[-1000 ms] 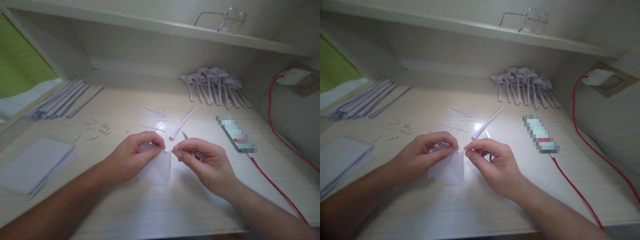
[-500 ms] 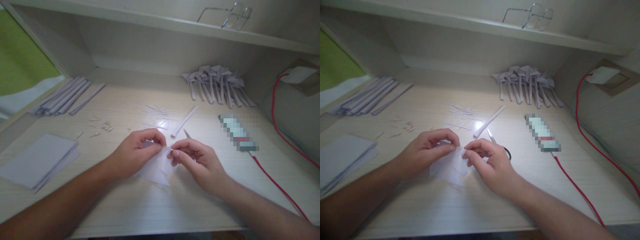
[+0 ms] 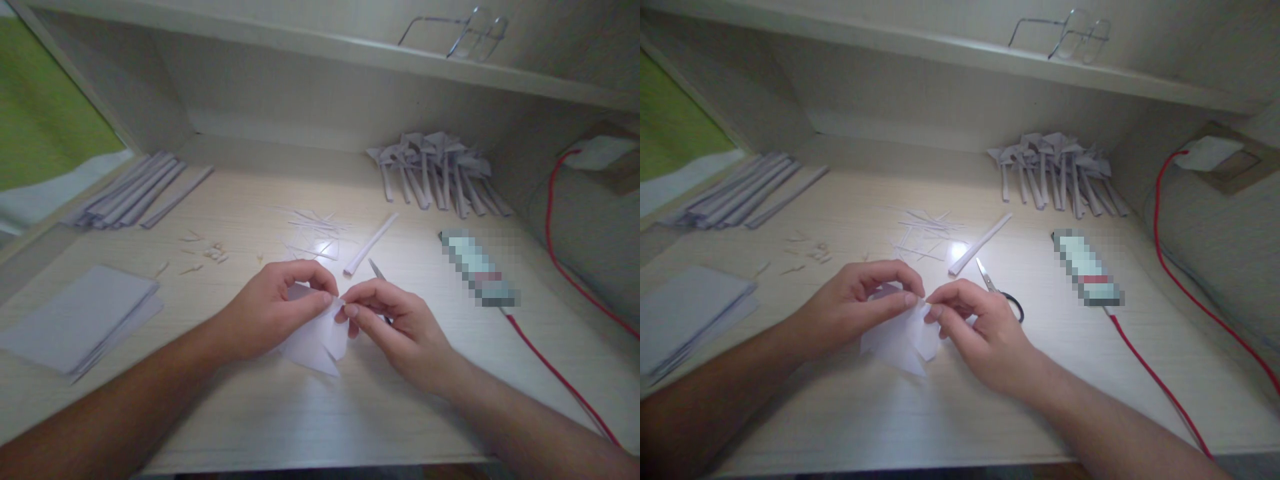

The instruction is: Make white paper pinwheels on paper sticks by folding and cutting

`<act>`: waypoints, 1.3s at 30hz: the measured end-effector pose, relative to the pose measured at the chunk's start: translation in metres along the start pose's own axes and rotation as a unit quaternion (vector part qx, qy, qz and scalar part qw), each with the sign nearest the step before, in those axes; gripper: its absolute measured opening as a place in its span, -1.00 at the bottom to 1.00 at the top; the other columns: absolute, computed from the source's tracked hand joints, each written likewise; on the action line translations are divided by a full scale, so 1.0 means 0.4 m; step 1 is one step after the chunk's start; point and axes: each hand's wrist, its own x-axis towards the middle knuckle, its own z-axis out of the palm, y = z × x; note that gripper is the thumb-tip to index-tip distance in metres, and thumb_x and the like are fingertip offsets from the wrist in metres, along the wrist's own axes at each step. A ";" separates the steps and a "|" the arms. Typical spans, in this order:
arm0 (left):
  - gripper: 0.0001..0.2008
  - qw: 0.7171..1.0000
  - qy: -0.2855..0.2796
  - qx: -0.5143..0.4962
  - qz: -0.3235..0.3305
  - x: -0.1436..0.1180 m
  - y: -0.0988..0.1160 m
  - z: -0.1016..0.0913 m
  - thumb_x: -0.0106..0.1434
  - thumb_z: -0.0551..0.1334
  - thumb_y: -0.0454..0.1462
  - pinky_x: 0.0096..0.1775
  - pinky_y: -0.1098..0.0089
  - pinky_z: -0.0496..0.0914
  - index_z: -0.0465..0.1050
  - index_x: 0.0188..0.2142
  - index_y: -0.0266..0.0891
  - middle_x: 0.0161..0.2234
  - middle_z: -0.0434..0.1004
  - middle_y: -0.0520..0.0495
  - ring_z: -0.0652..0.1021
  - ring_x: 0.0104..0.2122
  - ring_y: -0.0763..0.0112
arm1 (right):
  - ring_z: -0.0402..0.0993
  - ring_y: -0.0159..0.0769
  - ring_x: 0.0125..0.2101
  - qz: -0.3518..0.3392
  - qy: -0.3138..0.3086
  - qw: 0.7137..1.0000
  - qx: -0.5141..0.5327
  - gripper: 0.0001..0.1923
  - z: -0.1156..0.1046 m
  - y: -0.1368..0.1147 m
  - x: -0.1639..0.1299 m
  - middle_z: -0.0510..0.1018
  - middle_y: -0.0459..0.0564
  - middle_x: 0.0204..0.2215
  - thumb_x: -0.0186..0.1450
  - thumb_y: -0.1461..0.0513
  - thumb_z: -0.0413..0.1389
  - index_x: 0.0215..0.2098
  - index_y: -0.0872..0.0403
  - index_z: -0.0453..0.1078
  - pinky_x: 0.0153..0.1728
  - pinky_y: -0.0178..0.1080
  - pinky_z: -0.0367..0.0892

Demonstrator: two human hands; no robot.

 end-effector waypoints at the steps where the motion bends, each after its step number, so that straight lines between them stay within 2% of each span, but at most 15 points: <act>1: -0.89 1.000 0.000 0.008 0.006 0.000 0.000 -0.001 0.26 0.27 -0.30 -0.28 0.42 0.36 0.60 -0.34 -0.19 -0.35 0.63 0.05 0.55 -0.32 0.41 | 0.60 -0.32 -0.33 -0.004 -0.002 1.000 0.000 -0.90 0.000 0.000 -0.001 0.67 -0.03 -0.31 0.44 0.25 0.14 -0.14 0.06 0.51 -0.32 -0.27 0.47; 7: -0.89 0.999 0.000 0.040 0.018 -0.002 0.002 -0.001 0.27 0.28 -0.29 -0.19 0.38 0.38 0.62 -0.34 -0.17 -0.33 0.66 0.05 0.58 -0.28 0.37 | 0.58 -0.32 -0.37 -0.021 -0.002 0.999 -0.044 -0.88 0.001 0.003 -0.005 0.66 -0.04 -0.34 0.45 0.20 0.15 -0.14 0.05 0.52 -0.32 -0.25 0.45; 15: -0.90 0.999 0.002 0.034 0.011 -0.003 0.003 0.003 0.27 0.30 -0.30 -0.19 0.41 0.37 0.63 -0.34 -0.14 -0.34 0.65 0.11 0.58 -0.27 0.42 | 0.57 -0.34 -0.36 -0.031 -0.003 0.997 -0.076 -0.90 0.000 -0.001 -0.006 0.65 -0.07 -0.35 0.43 0.26 0.15 -0.15 0.05 0.52 -0.29 -0.27 0.42; 26: -0.94 1.000 0.001 0.003 0.010 -0.007 -0.004 0.002 0.29 0.33 -0.29 -0.22 0.45 0.38 0.61 -0.31 -0.16 -0.33 0.61 0.09 0.56 -0.27 0.45 | 0.58 -0.39 -0.32 -0.028 -0.016 0.999 -0.037 -0.88 0.001 -0.005 -0.005 0.67 -0.09 -0.32 0.43 0.32 0.13 -0.13 0.05 0.50 -0.24 -0.31 0.43; 31: -0.89 0.999 -0.012 0.005 0.029 -0.006 -0.003 0.004 0.29 0.28 -0.36 -0.22 0.47 0.37 0.59 -0.32 -0.16 -0.33 0.61 0.12 0.55 -0.28 0.49 | 0.55 -0.40 -0.39 -0.008 -0.033 0.999 0.020 -0.91 0.004 -0.001 -0.004 0.67 -0.07 -0.33 0.44 0.29 0.13 -0.14 0.07 0.48 -0.32 -0.33 0.45; 39: -0.89 0.998 0.010 0.048 0.037 -0.004 0.007 0.010 0.25 0.28 -0.38 -0.23 0.45 0.36 0.57 -0.36 -0.18 -0.38 0.58 0.12 0.54 -0.32 0.48 | 0.57 -0.41 -0.35 -0.044 -0.028 0.998 -0.027 -0.87 0.004 0.007 -0.005 0.66 -0.09 -0.33 0.41 0.35 0.14 -0.12 0.07 0.48 -0.29 -0.35 0.42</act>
